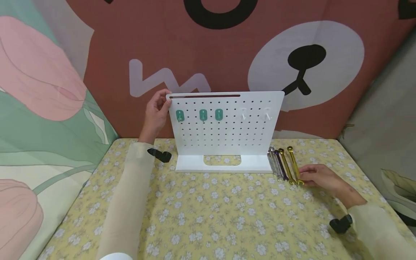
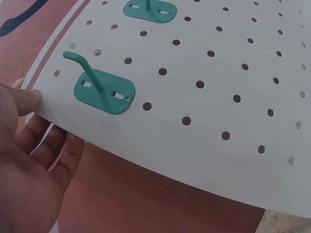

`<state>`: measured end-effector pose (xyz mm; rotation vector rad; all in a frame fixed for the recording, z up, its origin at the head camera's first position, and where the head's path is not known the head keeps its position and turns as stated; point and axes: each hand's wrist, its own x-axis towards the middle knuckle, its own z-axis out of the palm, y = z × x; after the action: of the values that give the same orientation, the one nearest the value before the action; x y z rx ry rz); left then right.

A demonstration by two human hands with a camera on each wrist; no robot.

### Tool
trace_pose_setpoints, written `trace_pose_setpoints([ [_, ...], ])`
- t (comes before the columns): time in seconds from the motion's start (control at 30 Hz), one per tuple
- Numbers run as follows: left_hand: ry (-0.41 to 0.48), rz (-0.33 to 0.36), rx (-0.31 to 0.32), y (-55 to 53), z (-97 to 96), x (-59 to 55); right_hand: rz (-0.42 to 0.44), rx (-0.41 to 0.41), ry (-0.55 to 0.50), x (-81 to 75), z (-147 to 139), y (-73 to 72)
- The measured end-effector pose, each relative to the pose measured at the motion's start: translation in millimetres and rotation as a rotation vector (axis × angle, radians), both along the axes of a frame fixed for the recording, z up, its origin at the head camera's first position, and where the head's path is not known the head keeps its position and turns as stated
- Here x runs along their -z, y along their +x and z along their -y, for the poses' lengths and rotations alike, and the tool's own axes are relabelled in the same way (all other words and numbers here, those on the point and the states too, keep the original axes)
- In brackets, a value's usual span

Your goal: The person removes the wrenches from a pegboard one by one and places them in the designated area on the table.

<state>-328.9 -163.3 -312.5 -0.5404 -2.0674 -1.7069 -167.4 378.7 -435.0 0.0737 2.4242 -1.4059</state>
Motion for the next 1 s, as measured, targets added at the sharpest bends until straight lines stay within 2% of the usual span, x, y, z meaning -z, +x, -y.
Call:
trace_pose_setpoints([
  [0.13,0.0,0.008,-0.012,-0.7,1.2,2.4,0.032,0.005,0.023,-4.1,0.3,-4.9],
  [0.37,0.0,0.001,0.004,-1.2,-0.8,1.6,0.049,0.019,0.065,-8.0,2.5,-8.6],
  [1.0,0.011,-0.016,0.006,-2.6,-1.7,1.5,-0.034,0.02,0.192,-7.8,10.4,-7.5],
])
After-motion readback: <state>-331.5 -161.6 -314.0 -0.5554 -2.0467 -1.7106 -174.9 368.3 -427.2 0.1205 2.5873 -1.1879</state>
